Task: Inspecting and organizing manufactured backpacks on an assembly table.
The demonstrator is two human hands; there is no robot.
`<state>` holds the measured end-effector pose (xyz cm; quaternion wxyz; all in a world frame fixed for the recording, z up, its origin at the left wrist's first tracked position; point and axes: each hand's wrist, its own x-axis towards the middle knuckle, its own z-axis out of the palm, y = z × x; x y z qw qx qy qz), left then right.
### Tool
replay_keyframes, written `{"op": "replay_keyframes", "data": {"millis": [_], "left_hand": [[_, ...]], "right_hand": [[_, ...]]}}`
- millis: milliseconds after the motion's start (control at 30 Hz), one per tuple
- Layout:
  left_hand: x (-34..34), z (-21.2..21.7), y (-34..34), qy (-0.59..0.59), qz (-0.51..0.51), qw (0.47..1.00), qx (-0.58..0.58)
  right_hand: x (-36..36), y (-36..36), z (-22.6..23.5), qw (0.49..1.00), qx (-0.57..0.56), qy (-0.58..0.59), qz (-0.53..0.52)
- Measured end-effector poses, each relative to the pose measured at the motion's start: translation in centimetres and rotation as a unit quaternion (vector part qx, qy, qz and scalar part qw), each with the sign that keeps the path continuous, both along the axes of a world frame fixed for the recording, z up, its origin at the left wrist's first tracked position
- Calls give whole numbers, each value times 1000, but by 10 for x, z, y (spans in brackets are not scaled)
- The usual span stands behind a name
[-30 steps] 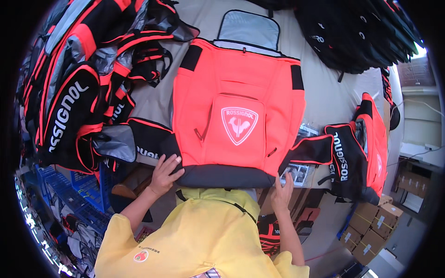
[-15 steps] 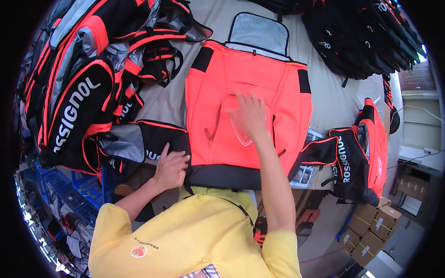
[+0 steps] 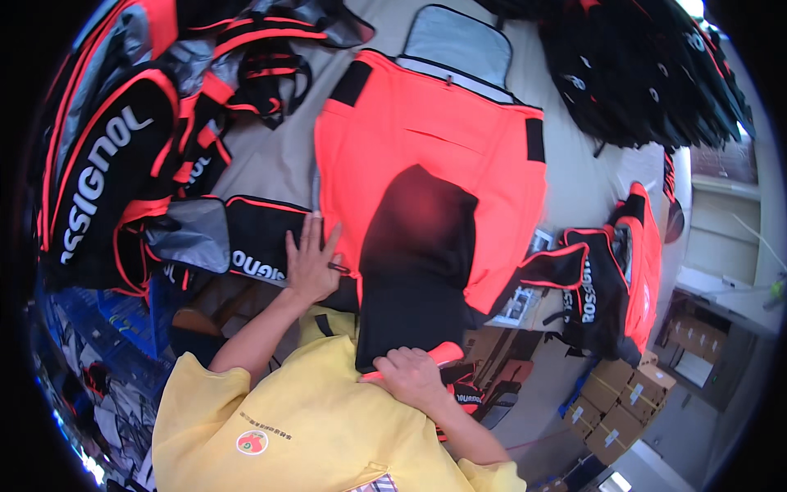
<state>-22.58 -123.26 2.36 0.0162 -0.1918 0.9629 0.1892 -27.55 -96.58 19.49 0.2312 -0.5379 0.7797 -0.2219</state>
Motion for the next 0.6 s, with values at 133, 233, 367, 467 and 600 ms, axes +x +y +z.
{"op": "replay_keyframes", "data": {"millis": [133,233,367,467,600], "left_hand": [[7,4,8,-16,12,999,-30],[12,-3,5,-10,28,999,-22],[4,-8,10,27,2,999,-27],[6,-7,13,28,-4,999,-23],[9,-11,10,43,-11,999,-32]], "right_hand": [[16,15,4,994,-28,44,-99],[28,26,-2,993,5,31,-117],[49,63,-16,975,4,8,-221],[68,86,-13,965,-31,25,-258],[91,116,-21,962,-83,25,-261]]}}
